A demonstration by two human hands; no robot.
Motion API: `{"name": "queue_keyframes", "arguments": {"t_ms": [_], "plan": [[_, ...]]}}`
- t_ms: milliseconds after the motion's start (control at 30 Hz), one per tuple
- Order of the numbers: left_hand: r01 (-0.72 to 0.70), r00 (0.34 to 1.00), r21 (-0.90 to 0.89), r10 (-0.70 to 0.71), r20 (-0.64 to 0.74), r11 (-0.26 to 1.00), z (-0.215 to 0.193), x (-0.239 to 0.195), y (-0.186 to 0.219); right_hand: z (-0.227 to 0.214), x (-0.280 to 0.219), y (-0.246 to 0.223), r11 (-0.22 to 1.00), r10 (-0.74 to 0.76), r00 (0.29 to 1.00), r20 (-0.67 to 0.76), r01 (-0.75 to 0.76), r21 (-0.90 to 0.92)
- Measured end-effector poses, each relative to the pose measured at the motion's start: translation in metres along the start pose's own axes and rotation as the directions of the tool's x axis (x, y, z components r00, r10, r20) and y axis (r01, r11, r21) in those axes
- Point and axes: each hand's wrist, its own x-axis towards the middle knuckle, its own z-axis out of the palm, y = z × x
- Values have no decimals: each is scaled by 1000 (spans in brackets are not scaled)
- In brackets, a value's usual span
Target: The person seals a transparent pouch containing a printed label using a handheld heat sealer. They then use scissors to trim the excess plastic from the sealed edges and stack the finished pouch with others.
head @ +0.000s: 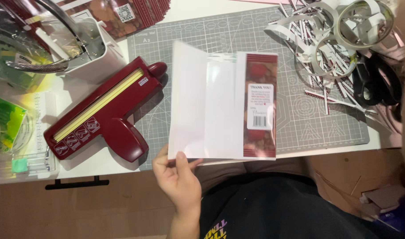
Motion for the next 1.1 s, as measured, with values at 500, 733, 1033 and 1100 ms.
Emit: {"name": "queue_keyframes", "arguments": {"t_ms": [500,733,1033,1100], "plan": [[-583,749,180,438,498,792,-10,-22,-4,-235,86,-25,-97,-318,945,74,-110,989],[-587,661,279,251,707,760,34,51,33,-220,94,-27,-56,-151,988,-7,-1,998],[-807,484,445,3,875,388,109,103,13,-219,95,-29,-55,-319,939,125,-150,987],[-844,463,440,6,886,306,113,104,9,-218,93,-31,-48,-282,953,112,-130,990]]}}
